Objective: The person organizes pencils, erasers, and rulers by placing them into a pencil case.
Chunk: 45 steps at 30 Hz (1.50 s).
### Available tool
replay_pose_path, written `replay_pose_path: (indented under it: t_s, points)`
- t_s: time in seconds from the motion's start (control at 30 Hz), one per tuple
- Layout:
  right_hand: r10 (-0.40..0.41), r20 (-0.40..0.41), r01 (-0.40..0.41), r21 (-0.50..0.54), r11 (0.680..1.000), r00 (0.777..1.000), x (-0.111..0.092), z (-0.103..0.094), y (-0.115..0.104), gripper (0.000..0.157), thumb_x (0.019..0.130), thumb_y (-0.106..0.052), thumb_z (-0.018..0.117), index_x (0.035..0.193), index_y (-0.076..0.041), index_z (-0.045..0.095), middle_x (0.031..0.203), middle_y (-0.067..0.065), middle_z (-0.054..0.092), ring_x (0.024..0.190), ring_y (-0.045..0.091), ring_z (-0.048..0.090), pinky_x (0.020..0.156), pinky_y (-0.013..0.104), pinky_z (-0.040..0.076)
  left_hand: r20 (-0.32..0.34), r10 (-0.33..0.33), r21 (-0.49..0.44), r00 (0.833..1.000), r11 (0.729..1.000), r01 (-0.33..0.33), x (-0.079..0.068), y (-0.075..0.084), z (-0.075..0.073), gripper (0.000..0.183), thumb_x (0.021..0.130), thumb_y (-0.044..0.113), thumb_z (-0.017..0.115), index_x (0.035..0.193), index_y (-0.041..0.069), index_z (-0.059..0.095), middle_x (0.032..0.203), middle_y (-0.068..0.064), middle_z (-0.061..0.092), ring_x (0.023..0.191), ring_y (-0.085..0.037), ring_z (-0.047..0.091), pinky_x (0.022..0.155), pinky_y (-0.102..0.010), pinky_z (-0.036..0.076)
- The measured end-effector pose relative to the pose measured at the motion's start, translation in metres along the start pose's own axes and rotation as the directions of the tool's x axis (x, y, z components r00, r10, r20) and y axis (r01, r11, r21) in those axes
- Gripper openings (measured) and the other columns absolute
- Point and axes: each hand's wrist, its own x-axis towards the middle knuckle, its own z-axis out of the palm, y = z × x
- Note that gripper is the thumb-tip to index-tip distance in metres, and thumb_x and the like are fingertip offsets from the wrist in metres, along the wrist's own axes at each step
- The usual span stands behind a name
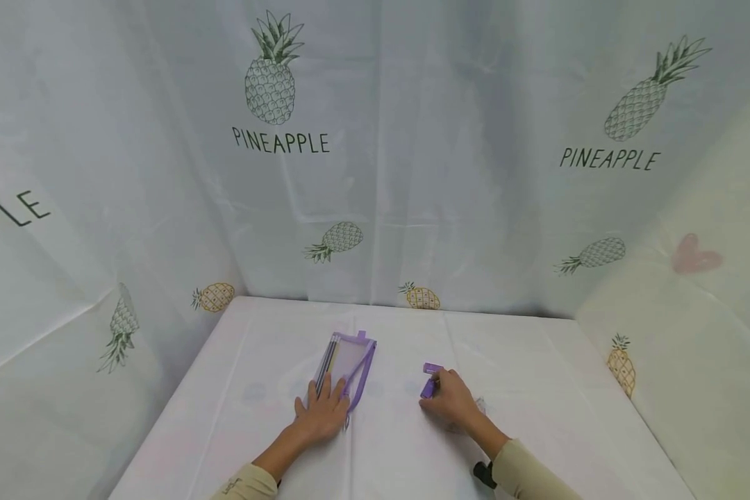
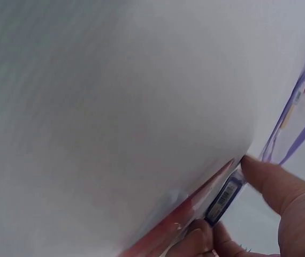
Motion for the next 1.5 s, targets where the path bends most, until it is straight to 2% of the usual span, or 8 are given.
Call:
replay_pose_path:
  t_s: [0.17, 0.27, 0.57, 0.8, 1.13, 1.33, 1.5]
  points:
    - [-0.007, 0.017, 0.006, 0.066, 0.998, 1.000, 0.001, 0.001, -0.002, 0.040, 0.067, -0.019, 0.089, 0.094, 0.001, 0.066, 0.089, 0.007, 0.058, 0.080, 0.016, 0.054, 0.071, 0.033, 0.049, 0.000, -0.002, -0.003, 1.000, 1.000, 0.002, 0.002, -0.002, 0.000, 0.055, 0.105, 0.037, 0.030, 0.153, 0.009, 0.037, 0.164, -0.022, 0.016, 0.148, -0.053, 0.006, 0.107, -0.080, 0.002]
    - [-0.005, 0.039, 0.001, 0.106, 0.994, 0.999, 0.002, 0.002, -0.005, 0.041, 0.067, -0.020, 0.090, 0.095, 0.000, 0.067, 0.088, 0.006, 0.060, 0.079, 0.016, 0.054, 0.070, 0.032, 0.049, 0.002, -0.003, -0.001, 1.000, 1.000, 0.003, 0.002, -0.002, 0.000, 0.056, 0.105, 0.037, 0.030, 0.153, 0.010, 0.037, 0.164, -0.022, 0.016, 0.148, -0.053, 0.006, 0.107, -0.080, 0.002]
    - [-0.066, 0.106, 0.041, 0.223, 0.974, 0.992, 0.004, 0.009, -0.013, 0.042, 0.070, -0.021, 0.089, 0.101, -0.002, 0.067, 0.087, 0.004, 0.064, 0.079, 0.015, 0.055, 0.067, 0.026, 0.049, 0.009, -0.004, 0.008, 1.000, 1.000, 0.004, 0.001, -0.002, -0.001, 0.055, 0.105, 0.036, 0.030, 0.153, 0.010, 0.036, 0.164, -0.021, 0.017, 0.149, -0.052, 0.007, 0.108, -0.079, 0.004]
    - [-0.076, 0.092, 0.056, 0.209, 0.976, 0.993, 0.010, 0.013, -0.021, 0.042, 0.072, -0.022, 0.088, 0.103, -0.003, 0.067, 0.090, 0.003, 0.065, 0.081, 0.013, 0.057, 0.068, 0.027, 0.050, 0.016, -0.003, -0.010, 1.000, 1.000, 0.003, 0.002, -0.001, -0.001, 0.055, 0.104, 0.035, 0.030, 0.152, 0.010, 0.038, 0.163, -0.023, 0.018, 0.148, -0.053, 0.008, 0.107, -0.080, 0.003]
    - [-0.154, 0.074, 0.138, 0.185, 0.973, 0.985, 0.028, 0.025, -0.045, 0.046, 0.072, -0.019, 0.087, 0.110, 0.000, 0.070, 0.095, 0.007, 0.066, 0.086, 0.017, 0.062, 0.073, 0.031, 0.055, -0.011, -0.010, -0.023, 1.000, 1.000, 0.010, 0.004, -0.002, 0.001, 0.055, 0.104, 0.037, 0.030, 0.152, 0.011, 0.039, 0.163, -0.021, 0.019, 0.149, -0.052, 0.008, 0.108, -0.079, 0.002]
    - [-0.186, 0.047, 0.174, 0.199, 0.964, 0.981, 0.034, 0.035, -0.059, 0.046, 0.072, -0.017, 0.087, 0.110, 0.002, 0.070, 0.094, 0.008, 0.064, 0.086, 0.019, 0.062, 0.073, 0.030, 0.053, -0.009, -0.012, -0.033, 1.000, 0.999, 0.011, 0.004, -0.001, 0.001, 0.055, 0.104, 0.036, 0.032, 0.151, 0.010, 0.040, 0.162, -0.022, 0.021, 0.148, -0.053, 0.009, 0.107, -0.080, 0.003]
    - [-0.212, 0.064, 0.194, 0.217, 0.957, 0.975, 0.037, 0.043, -0.070, 0.046, 0.071, -0.015, 0.087, 0.109, 0.004, 0.070, 0.094, 0.010, 0.064, 0.085, 0.020, 0.062, 0.072, 0.029, 0.053, -0.018, -0.011, -0.021, 1.000, 1.000, 0.011, 0.003, 0.000, 0.000, 0.055, 0.104, 0.036, 0.032, 0.152, 0.011, 0.039, 0.162, -0.022, 0.022, 0.148, -0.053, 0.010, 0.107, -0.080, 0.004]
